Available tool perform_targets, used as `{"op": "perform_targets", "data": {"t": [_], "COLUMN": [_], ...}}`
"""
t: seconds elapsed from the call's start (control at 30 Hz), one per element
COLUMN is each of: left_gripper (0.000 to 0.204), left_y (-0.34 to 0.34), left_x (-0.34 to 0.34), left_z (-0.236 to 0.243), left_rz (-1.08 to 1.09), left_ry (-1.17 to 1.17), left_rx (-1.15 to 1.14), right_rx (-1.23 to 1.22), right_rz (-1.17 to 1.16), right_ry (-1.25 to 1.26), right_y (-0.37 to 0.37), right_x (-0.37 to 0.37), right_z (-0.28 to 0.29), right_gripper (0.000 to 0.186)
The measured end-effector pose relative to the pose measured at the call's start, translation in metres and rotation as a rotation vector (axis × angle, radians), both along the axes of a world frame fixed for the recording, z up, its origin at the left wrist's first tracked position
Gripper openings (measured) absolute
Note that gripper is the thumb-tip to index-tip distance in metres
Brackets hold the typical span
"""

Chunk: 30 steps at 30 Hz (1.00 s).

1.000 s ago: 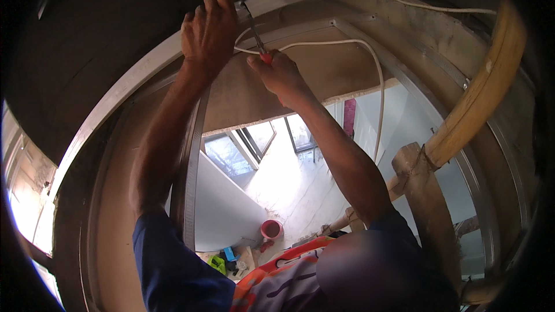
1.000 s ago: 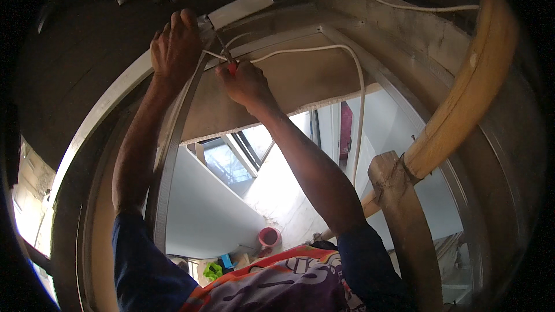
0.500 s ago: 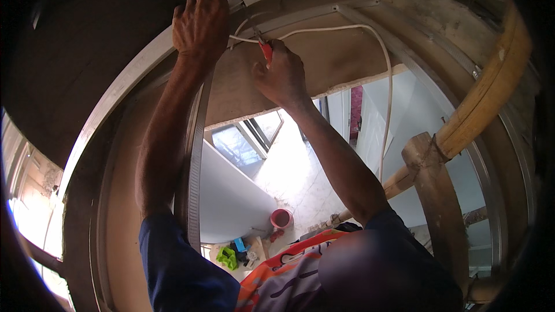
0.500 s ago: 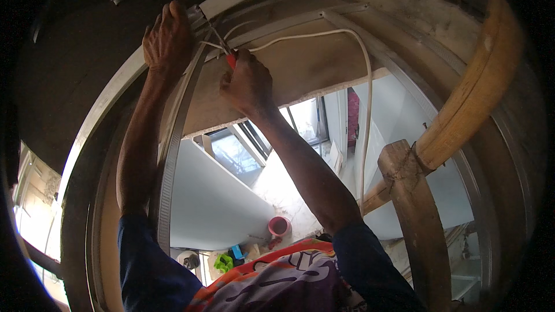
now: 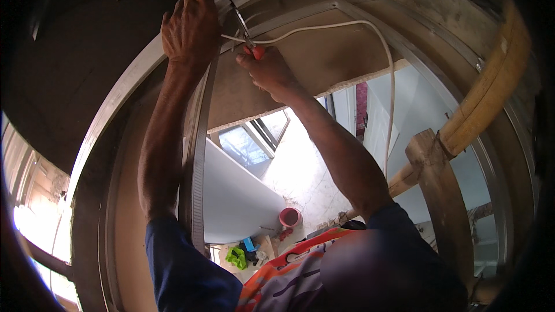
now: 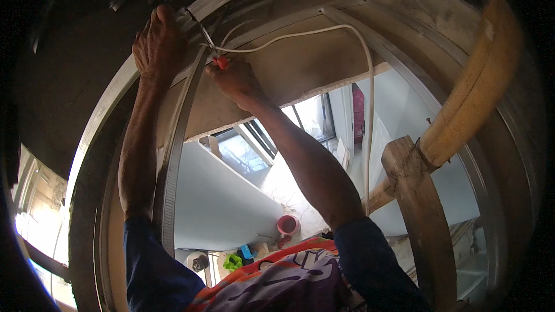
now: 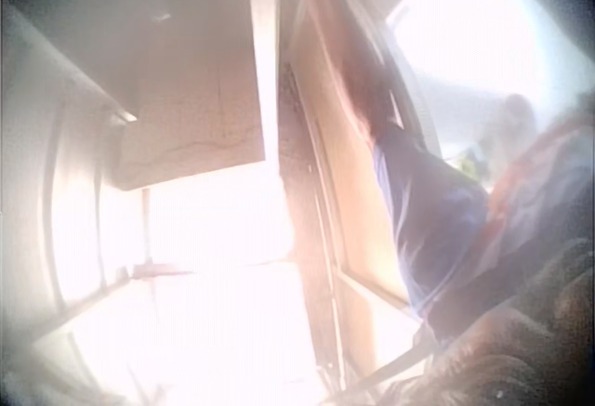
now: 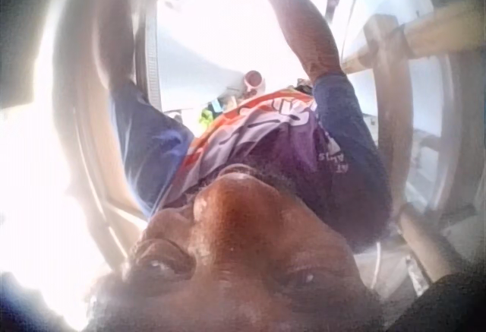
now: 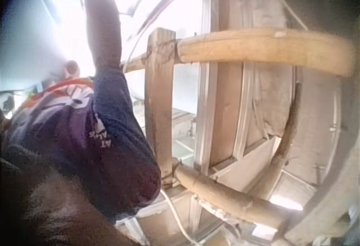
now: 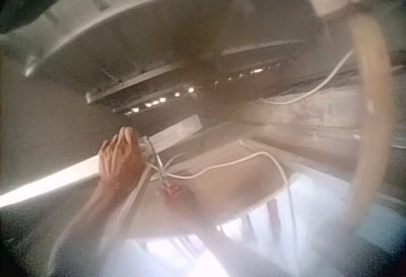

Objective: The person uses shears to cut through a metal ceiling track while standing on a scaffold.

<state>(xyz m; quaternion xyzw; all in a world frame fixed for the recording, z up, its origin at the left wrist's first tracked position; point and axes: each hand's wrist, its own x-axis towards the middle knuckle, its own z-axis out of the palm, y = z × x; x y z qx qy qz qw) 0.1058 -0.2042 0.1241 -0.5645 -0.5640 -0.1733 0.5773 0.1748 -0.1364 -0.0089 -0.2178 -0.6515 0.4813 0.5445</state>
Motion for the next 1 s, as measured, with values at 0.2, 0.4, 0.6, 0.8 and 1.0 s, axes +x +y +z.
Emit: {"op": "perform_targets", "data": {"t": [0.2, 0.4, 0.6, 0.8, 1.0], "left_gripper": [0.018, 0.019, 0.036, 0.019, 0.014], "left_y": [0.004, 0.002, -0.016, -0.031, -0.041], "left_x": [-0.014, -0.029, -0.027, -0.012, -0.013], "left_z": [0.002, 0.022, 0.04, 0.02, -0.004], "left_rz": [-0.051, 0.042, 0.176, 0.05, -0.056], "left_ry": [-0.012, 0.004, -0.167, -0.018, 0.038], "left_rx": [-0.042, -0.002, -0.092, 0.008, -0.047], "right_rx": [-0.132, 0.258, 0.032, 0.226, 0.421], "right_rz": [0.359, -0.291, -0.194, -0.608, -0.514], "right_ry": [-0.107, -0.337, -0.362, -0.744, -0.709], "right_y": [-0.011, -0.027, -0.034, 0.007, 0.03], "right_x": [0.025, 0.026, 0.089, 0.176, 0.182], "right_z": [0.007, -0.017, 0.017, 0.069, 0.062], "right_gripper": [0.021, 0.029, 0.037, 0.041, 0.04]}}
